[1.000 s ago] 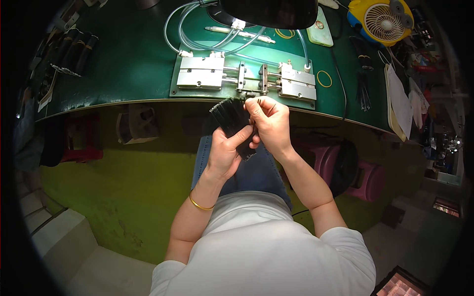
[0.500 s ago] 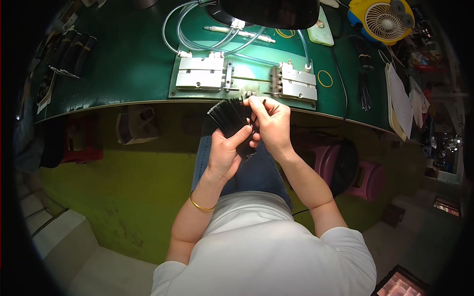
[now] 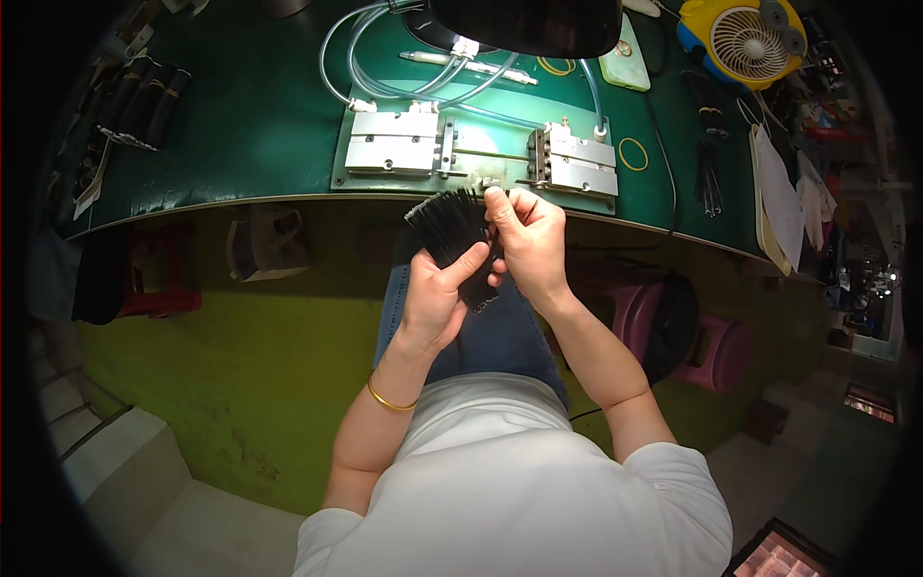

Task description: Assembling small electronic components into plastic housings at a factory workbench.

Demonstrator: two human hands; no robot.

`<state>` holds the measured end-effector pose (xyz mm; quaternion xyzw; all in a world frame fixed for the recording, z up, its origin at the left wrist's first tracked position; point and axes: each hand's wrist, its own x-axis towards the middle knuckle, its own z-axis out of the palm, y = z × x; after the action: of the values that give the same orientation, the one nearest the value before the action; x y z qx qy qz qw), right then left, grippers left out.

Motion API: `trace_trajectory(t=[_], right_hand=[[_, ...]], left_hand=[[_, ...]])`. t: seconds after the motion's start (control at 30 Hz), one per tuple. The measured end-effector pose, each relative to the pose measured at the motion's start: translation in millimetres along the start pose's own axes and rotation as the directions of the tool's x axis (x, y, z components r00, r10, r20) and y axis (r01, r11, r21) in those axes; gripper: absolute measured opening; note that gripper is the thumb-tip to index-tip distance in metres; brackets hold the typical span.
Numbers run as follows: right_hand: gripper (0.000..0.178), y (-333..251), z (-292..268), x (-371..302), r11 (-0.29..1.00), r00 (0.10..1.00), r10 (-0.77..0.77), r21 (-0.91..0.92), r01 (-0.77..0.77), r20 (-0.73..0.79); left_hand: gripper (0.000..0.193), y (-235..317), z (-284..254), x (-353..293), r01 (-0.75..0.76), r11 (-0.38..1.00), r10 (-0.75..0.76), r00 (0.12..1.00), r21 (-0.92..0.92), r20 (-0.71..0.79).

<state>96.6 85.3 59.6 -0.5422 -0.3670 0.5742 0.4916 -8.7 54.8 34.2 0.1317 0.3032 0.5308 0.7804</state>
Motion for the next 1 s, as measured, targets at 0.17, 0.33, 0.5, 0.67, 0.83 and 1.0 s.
trace_trajectory(t=[0.17, 0.33, 0.5, 0.67, 0.83, 1.0], right_hand=[[0.023, -6, 7, -3, 0.999, 0.996, -0.046, -0.022, 0.048, 0.071], [0.022, -6, 9, 2, 0.998, 0.996, -0.049, -0.039, 0.051, 0.07], [0.021, -18, 4, -2, 0.999, 0.997, -0.007, -0.032, 0.009, 0.077], [0.022, 9, -22, -11, 0.995, 0.996, 0.048, 0.082, -0.053, 0.07], [0.022, 46, -43, -25, 0.98, 0.986, 0.15, 0.12, -0.158, 0.07], [0.022, 75, -55, -26, 0.951, 0.972, 0.217, 0.204, -0.231, 0.086]], left_hand=[[0.013, 3, -6, 0, -0.02, 0.999, 0.02, 1.0, 0.033, 0.009], [0.011, 8, -2, 4, -0.025, 0.999, 0.026, 0.999, 0.028, -0.025], [0.011, 13, 11, 1, 0.012, 0.989, -0.006, 0.999, 0.147, -0.044], [0.014, -16, 13, -5, 0.057, 0.981, -0.034, 0.992, 0.185, -0.124], [0.018, -48, -8, -13, 0.211, 0.958, -0.171, 0.964, 0.196, -0.202], [0.016, -56, 5, -19, 0.276, 0.938, -0.195, 0.92, 0.21, -0.338]])
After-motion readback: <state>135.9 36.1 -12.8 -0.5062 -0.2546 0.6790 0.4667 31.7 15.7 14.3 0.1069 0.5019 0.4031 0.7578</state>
